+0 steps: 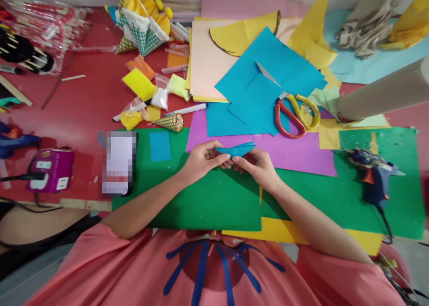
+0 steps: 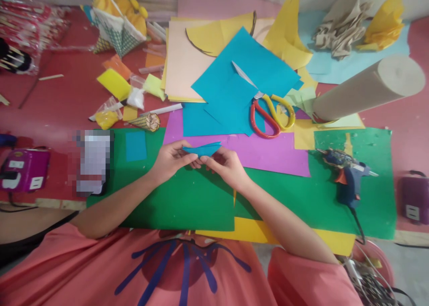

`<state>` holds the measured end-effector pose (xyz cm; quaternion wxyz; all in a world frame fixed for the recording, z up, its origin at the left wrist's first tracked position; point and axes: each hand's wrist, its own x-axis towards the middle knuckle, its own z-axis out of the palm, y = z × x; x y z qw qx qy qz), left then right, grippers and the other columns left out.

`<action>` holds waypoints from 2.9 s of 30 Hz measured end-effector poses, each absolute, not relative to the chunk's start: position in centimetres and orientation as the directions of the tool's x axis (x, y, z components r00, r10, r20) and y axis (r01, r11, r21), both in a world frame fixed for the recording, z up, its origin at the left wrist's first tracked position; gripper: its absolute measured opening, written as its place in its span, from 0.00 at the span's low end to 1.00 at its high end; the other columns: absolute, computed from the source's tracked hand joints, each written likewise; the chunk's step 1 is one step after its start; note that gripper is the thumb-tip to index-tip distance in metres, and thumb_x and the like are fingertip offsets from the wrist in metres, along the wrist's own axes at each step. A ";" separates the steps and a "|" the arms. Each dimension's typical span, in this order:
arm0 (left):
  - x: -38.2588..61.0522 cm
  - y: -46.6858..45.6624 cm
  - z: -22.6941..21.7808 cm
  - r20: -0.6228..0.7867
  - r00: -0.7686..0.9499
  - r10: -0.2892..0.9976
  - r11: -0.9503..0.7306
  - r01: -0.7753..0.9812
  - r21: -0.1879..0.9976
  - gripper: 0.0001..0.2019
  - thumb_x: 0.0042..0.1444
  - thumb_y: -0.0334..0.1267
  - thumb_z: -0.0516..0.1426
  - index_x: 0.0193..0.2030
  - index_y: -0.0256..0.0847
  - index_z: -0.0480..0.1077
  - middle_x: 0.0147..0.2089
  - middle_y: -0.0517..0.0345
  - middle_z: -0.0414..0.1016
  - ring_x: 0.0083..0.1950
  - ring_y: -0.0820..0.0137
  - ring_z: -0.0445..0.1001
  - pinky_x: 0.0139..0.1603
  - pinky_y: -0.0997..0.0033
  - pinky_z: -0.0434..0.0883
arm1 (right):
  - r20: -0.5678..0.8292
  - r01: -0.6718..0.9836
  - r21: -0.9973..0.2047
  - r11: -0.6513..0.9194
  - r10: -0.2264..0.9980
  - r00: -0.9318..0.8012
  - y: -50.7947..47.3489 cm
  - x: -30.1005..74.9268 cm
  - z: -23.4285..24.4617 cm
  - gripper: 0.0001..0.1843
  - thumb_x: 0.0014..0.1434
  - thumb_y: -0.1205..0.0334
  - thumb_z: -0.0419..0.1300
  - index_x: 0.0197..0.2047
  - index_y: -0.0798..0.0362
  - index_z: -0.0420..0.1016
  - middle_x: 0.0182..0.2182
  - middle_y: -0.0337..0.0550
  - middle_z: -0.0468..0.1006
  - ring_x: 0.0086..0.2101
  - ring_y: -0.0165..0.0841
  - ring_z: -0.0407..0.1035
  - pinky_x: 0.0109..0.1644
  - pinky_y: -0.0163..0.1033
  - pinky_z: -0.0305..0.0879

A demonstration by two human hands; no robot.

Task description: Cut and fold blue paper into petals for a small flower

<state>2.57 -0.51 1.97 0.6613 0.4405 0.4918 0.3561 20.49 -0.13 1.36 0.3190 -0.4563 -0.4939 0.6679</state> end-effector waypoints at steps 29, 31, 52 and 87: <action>1.9 0.0 2.3 -0.231 0.170 0.958 0.223 0.062 0.973 0.12 0.53 0.43 0.60 0.27 0.37 0.68 0.23 0.60 0.77 0.23 0.78 0.73 0.25 0.80 0.71 | -0.277 0.067 -0.960 -0.271 0.898 -0.342 0.0 20.7 1.0 0.18 0.56 0.48 0.60 0.27 0.54 0.67 0.19 0.36 0.72 0.18 0.24 0.65 0.22 0.31 0.62; 1.9 0.0 2.3 -0.212 0.137 0.968 0.207 0.055 0.977 0.12 0.53 0.43 0.61 0.27 0.37 0.68 0.23 0.60 0.77 0.22 0.77 0.74 0.25 0.79 0.71 | -0.259 0.055 -0.965 -0.256 0.902 -0.346 0.0 20.7 1.1 0.17 0.56 0.48 0.60 0.28 0.54 0.67 0.20 0.36 0.72 0.19 0.25 0.65 0.22 0.31 0.62; 0.1 1.8 1.0 0.110 -0.069 0.992 -0.100 0.132 0.986 0.13 0.58 0.41 0.56 0.49 0.48 0.62 0.35 0.65 0.70 0.23 0.81 0.70 0.24 0.79 0.69 | 0.169 0.794 -0.382 0.473 0.881 -0.443 2.3 23.3 0.2 0.21 0.66 0.62 0.47 0.60 0.54 0.65 0.62 0.51 0.64 0.65 0.44 0.50 0.66 0.58 0.46; 0.2 1.4 1.0 0.178 0.531 0.828 -0.542 0.678 0.497 0.21 0.61 0.27 0.45 0.60 0.40 0.61 0.64 0.49 0.64 0.68 0.65 0.58 0.68 0.53 0.56 | 0.114 0.514 -0.516 0.685 0.650 -0.752 1.6 23.0 1.2 0.26 0.60 0.58 0.58 0.60 0.54 0.64 0.58 0.53 0.69 0.61 0.44 0.58 0.65 0.57 0.55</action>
